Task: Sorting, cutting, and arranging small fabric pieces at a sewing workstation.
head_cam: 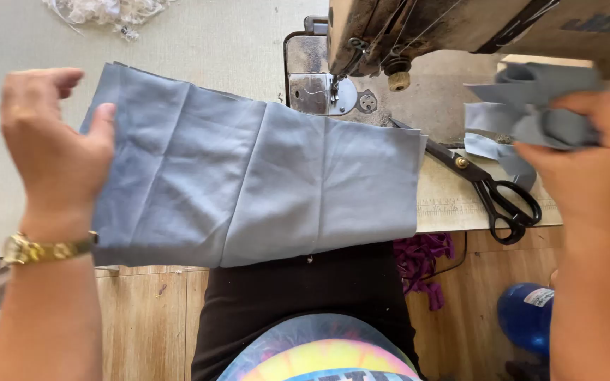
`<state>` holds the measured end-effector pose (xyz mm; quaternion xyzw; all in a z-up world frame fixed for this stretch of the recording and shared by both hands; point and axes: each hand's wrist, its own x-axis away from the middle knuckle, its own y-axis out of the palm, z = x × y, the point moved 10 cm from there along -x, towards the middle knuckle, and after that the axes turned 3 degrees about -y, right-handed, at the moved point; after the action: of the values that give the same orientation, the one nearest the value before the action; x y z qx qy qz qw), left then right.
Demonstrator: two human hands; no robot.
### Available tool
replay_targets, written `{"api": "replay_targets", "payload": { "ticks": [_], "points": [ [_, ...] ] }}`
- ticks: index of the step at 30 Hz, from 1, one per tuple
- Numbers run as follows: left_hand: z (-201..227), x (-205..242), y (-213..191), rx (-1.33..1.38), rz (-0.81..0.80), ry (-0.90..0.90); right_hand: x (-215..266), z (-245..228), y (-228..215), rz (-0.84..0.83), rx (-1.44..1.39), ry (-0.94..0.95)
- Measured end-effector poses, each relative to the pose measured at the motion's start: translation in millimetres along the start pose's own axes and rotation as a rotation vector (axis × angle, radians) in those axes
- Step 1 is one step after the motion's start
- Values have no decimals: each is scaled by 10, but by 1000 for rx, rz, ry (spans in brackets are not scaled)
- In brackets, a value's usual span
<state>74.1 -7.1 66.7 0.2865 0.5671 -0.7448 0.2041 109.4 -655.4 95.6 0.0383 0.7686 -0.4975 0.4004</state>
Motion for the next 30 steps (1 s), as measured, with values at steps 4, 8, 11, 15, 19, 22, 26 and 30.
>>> {"api": "replay_targets", "payload": {
  "ticks": [4, 8, 11, 15, 19, 22, 26, 30],
  "points": [
    [1294, -100, -313, 350, -19, 25, -145, -724, -240, 0, 99, 178],
    [2196, 223, -103, 1167, -391, -171, -419, -1687, 270, 71, -354, 70],
    [2512, 406, -17, 1121, -372, -65, -593, -2521, 886, -82, -689, 183],
    [2324, 435, -57, 999, -230, -106, -292, -2965, 1710, -436, -1398, 470],
    [1810, 518, -32, 1022, -251, -284, -437, -3361, 1556, -711, -1382, 301],
    [1335, 468, -293, 945, -119, -333, -581, -3482, 1358, -761, -1410, 218],
    [203, 443, -857, 577, 66, -339, -729, -2877, 910, -550, -857, 159],
    [-1870, 1044, -877, 864, 366, -1215, -279, -1128, 557, -336, -81, 610]
  ]
}}
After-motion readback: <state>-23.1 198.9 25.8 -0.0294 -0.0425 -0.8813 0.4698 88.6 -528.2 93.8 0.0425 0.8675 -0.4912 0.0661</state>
